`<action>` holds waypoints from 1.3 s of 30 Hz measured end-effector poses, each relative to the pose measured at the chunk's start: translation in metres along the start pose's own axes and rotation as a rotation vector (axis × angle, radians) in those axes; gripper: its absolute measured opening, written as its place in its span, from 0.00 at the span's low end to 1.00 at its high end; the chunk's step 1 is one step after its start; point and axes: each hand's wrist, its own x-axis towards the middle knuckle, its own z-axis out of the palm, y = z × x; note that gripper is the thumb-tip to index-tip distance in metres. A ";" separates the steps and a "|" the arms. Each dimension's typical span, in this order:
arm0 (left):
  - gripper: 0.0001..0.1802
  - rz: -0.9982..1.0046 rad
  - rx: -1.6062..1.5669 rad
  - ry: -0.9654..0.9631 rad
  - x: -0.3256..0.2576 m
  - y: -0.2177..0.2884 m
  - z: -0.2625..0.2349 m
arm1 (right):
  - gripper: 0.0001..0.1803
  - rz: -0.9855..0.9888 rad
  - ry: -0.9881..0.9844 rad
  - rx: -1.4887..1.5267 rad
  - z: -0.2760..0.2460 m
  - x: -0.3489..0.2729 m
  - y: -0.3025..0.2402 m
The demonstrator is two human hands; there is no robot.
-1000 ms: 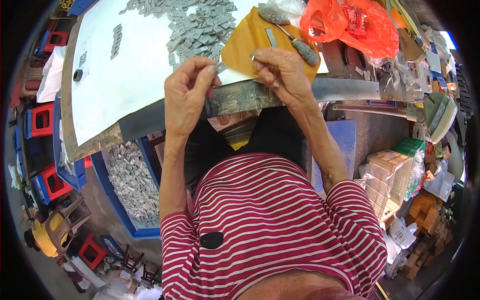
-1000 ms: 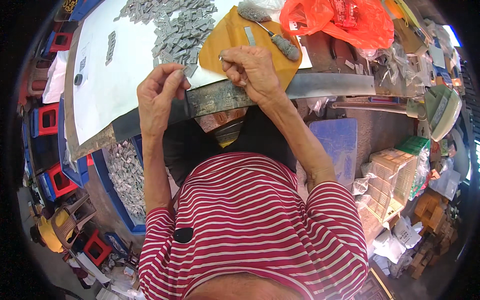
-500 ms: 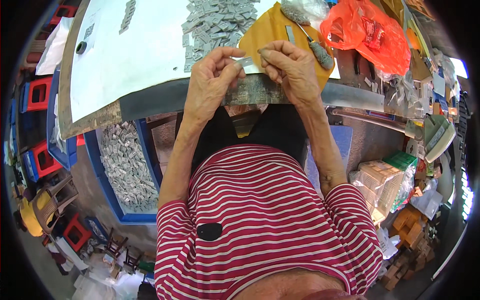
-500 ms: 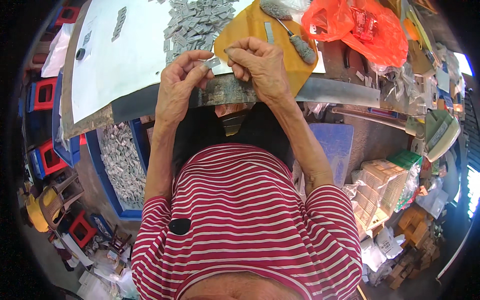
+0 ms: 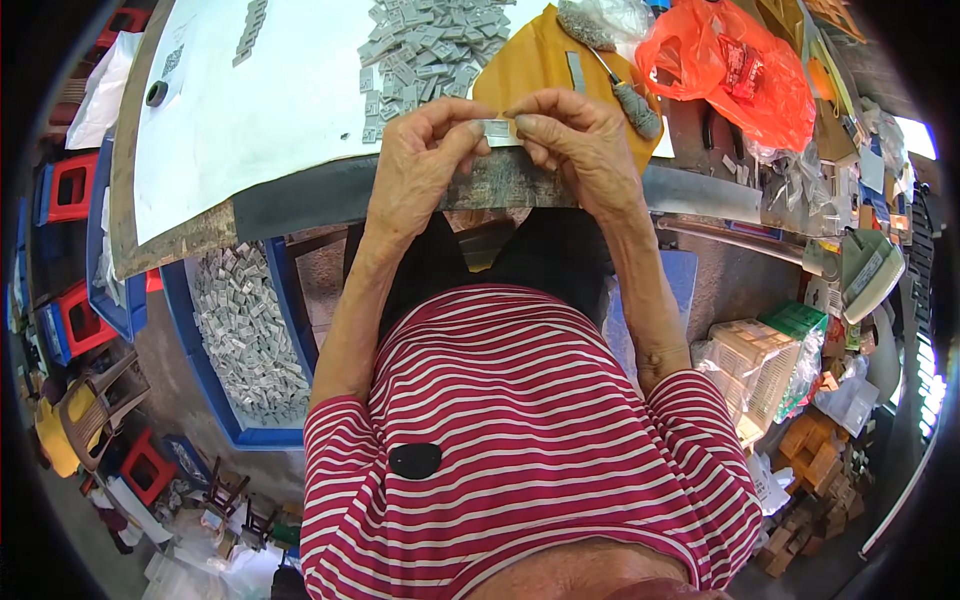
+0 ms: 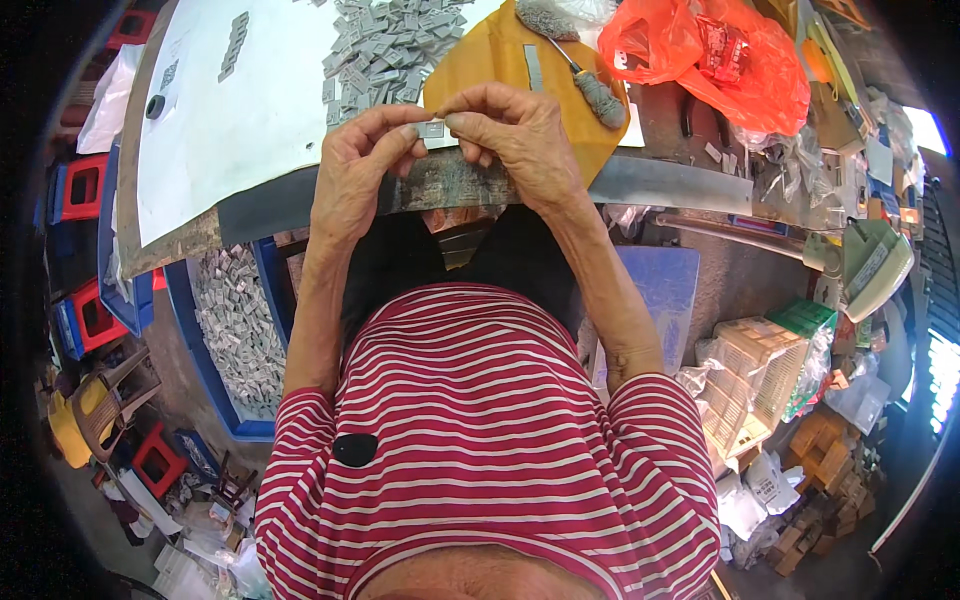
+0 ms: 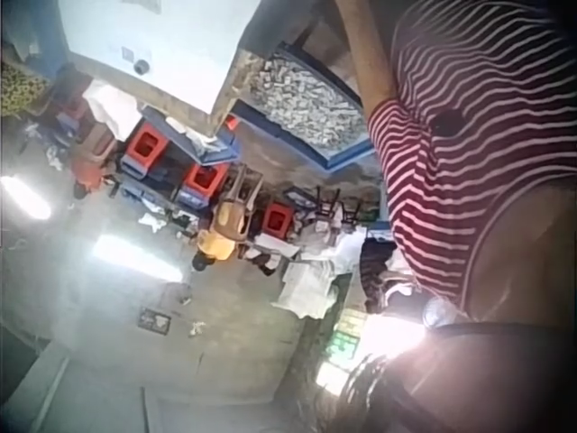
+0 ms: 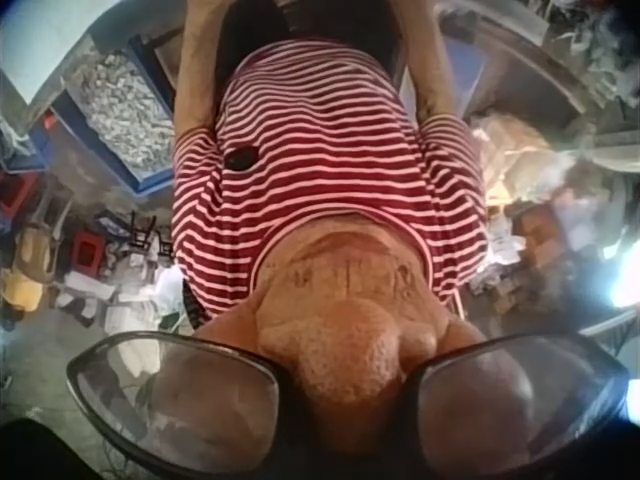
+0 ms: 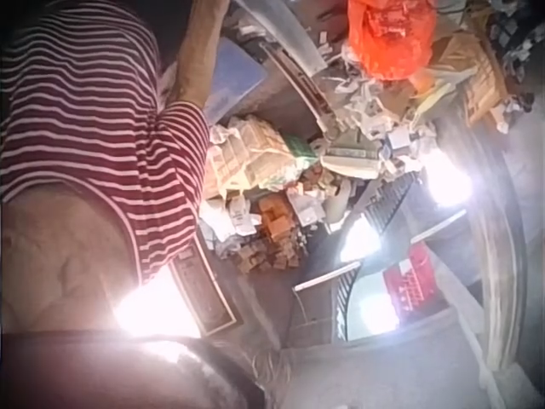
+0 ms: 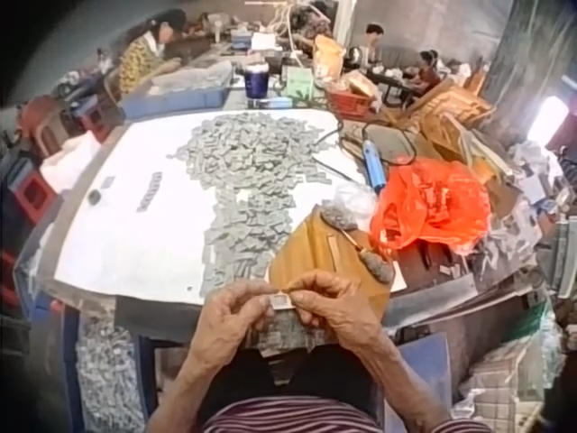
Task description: Inspecting and joining small grey rectangular components on a workbench in a workshop.
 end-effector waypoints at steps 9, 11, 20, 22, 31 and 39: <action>0.10 0.049 0.058 0.012 0.001 -0.001 0.002 | 0.07 0.039 0.024 -0.073 0.005 0.001 -0.002; 0.10 0.039 0.074 0.009 0.001 0.000 0.002 | 0.07 0.058 0.017 -0.105 0.004 0.002 -0.002; 0.11 0.083 0.137 -0.042 0.002 0.000 -0.002 | 0.08 0.129 -0.001 -0.112 0.003 0.005 -0.004; 0.11 0.093 0.101 -0.046 0.002 -0.001 -0.001 | 0.08 0.132 0.000 -0.117 0.003 0.006 -0.004; 0.09 0.054 -0.089 0.005 0.004 -0.006 -0.004 | 0.06 0.116 0.014 -0.160 0.016 0.009 -0.006; 0.12 0.073 0.219 -0.055 0.009 0.002 -0.022 | 0.05 0.076 0.067 -0.173 0.029 0.021 -0.005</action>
